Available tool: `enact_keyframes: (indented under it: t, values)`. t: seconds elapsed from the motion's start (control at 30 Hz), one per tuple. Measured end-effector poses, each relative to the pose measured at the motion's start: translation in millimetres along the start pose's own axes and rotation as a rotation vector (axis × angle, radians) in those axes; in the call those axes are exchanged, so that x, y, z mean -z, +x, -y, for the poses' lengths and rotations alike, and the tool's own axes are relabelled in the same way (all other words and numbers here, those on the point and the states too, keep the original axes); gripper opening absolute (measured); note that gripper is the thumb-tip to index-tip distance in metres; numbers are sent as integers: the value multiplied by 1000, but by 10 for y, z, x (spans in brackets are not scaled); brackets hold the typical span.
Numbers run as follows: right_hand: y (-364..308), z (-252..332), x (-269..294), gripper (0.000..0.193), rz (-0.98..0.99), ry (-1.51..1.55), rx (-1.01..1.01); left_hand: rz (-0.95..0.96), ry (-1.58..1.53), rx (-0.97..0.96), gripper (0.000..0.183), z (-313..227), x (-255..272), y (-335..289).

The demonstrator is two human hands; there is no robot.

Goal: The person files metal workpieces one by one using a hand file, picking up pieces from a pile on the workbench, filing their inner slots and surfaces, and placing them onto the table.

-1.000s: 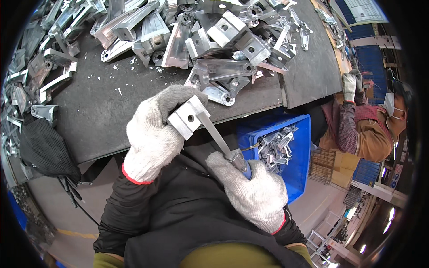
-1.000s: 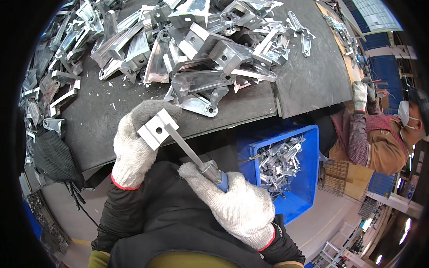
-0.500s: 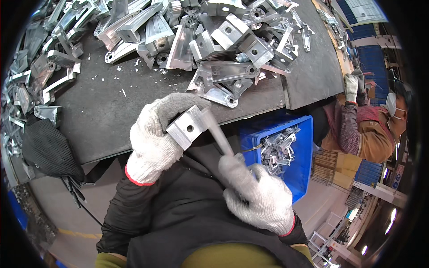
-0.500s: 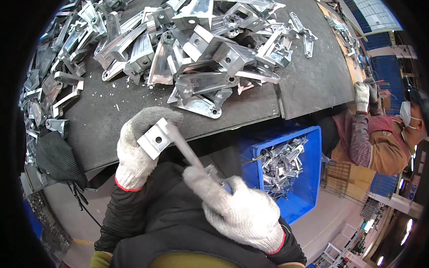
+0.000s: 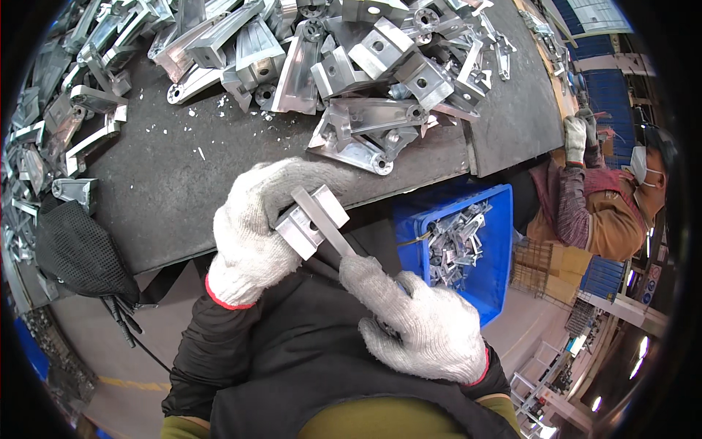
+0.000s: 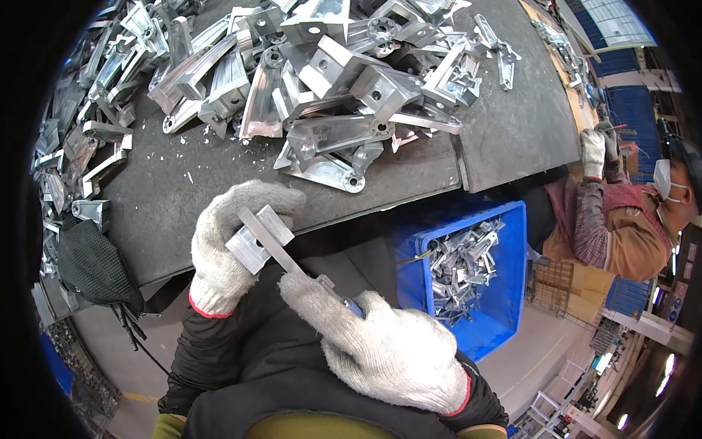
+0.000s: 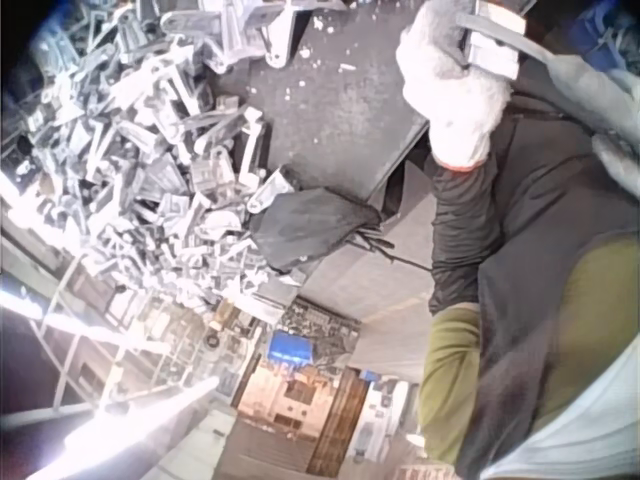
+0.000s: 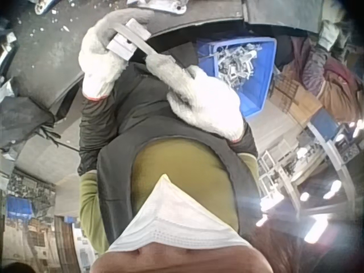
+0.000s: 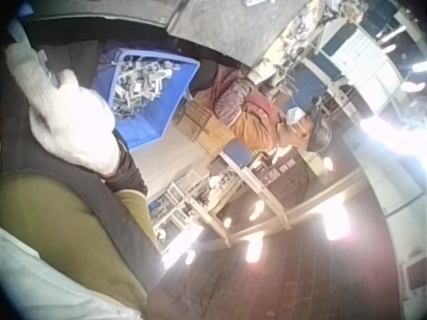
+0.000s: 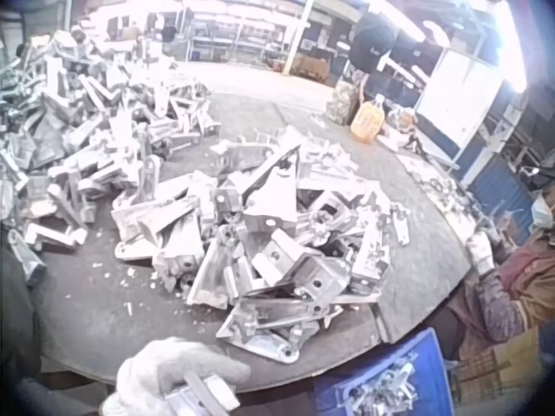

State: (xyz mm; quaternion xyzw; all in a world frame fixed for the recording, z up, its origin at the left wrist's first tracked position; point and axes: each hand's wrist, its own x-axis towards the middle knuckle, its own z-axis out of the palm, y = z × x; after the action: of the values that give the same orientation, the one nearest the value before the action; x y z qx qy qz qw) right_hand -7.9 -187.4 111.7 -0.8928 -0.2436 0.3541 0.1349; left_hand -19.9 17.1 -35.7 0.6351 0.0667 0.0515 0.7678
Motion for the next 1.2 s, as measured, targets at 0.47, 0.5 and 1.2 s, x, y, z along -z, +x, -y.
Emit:
enact_keyframes:
  t: [0.47, 0.5, 1.2]
  values:
    - [16, -3, -11, 64, 10, 63, 43, -65, -69, -51, 44, 139, 31, -40]
    - [17, -3, -1, 64, 10, 63, 44, -81, -119, -40, 43, 153, 34, -42]
    - [-35, -35, -70, 66, -65, -72, 110, -88, -306, 15, 42, 58, -25, -7]
